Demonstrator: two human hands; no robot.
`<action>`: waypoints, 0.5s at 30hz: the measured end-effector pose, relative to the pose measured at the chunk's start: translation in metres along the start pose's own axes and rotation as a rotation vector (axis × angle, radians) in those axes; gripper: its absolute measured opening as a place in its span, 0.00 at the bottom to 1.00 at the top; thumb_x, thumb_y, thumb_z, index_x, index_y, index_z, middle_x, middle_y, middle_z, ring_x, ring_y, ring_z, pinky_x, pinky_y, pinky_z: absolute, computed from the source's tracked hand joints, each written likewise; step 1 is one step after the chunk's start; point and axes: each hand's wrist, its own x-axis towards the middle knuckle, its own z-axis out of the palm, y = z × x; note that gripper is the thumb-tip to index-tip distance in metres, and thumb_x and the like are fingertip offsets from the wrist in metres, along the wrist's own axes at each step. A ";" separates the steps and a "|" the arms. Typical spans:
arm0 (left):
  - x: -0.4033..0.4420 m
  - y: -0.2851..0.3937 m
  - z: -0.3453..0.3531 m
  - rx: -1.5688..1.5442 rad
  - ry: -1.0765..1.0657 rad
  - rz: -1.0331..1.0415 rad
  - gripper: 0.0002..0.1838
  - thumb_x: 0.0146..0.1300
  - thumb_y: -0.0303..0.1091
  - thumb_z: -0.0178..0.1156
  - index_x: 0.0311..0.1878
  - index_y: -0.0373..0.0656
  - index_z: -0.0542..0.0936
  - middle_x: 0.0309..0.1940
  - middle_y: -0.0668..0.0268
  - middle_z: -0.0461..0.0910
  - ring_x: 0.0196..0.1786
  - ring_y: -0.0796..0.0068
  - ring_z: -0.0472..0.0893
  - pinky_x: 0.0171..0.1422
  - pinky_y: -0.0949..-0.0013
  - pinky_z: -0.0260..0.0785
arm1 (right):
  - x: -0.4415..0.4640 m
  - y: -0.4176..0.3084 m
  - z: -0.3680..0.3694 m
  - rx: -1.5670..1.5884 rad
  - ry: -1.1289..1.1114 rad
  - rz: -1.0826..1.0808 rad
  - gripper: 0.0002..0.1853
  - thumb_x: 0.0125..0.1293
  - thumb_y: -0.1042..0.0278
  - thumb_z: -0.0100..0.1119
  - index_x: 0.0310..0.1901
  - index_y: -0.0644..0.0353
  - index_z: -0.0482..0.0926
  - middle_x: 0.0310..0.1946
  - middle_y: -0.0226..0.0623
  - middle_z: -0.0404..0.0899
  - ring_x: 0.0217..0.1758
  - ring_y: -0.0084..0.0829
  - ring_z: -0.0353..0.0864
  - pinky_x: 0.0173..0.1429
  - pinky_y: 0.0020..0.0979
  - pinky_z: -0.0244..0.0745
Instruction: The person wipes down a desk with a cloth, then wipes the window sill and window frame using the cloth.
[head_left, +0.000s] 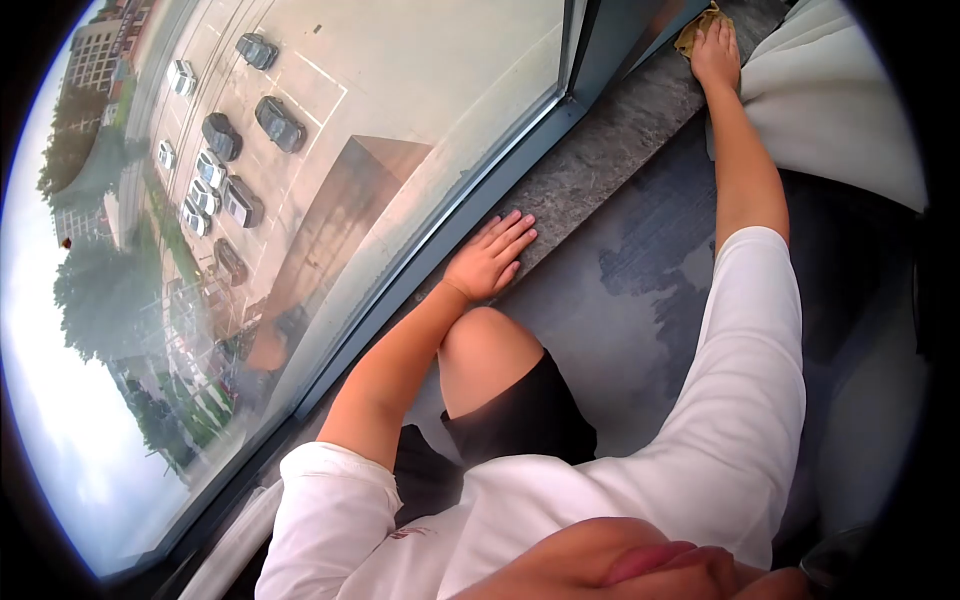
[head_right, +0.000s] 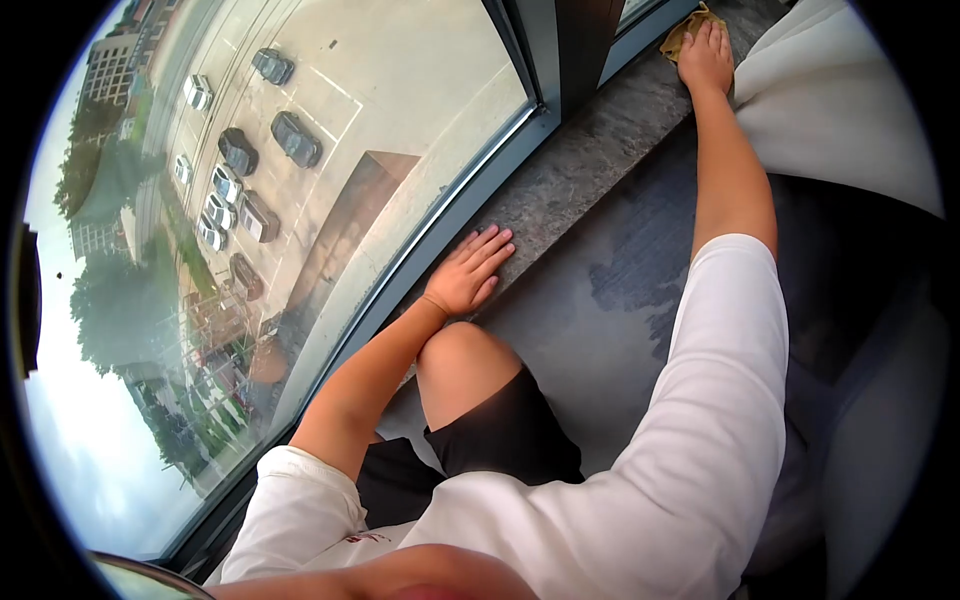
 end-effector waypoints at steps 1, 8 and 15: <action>0.004 -0.003 0.000 0.007 -0.011 0.006 0.34 0.66 0.33 0.57 0.76 0.43 0.67 0.80 0.60 0.60 0.82 0.56 0.57 0.84 0.49 0.49 | 0.004 0.001 0.000 -0.031 -0.014 0.011 0.33 0.80 0.44 0.35 0.79 0.55 0.58 0.81 0.38 0.54 0.85 0.38 0.48 0.85 0.38 0.45; 0.006 -0.004 -0.003 0.008 -0.066 -0.005 0.33 0.68 0.32 0.58 0.76 0.44 0.66 0.80 0.60 0.59 0.83 0.56 0.56 0.84 0.49 0.49 | 0.048 0.025 0.031 -0.079 0.044 -0.037 0.34 0.80 0.44 0.36 0.78 0.58 0.59 0.80 0.40 0.56 0.84 0.40 0.51 0.84 0.40 0.46; 0.008 -0.002 -0.001 0.016 -0.062 -0.018 0.33 0.67 0.31 0.60 0.76 0.44 0.67 0.79 0.61 0.61 0.82 0.56 0.58 0.84 0.49 0.50 | 0.076 0.051 0.038 0.123 0.077 -0.027 0.30 0.78 0.56 0.44 0.73 0.70 0.63 0.76 0.58 0.59 0.79 0.52 0.58 0.82 0.44 0.55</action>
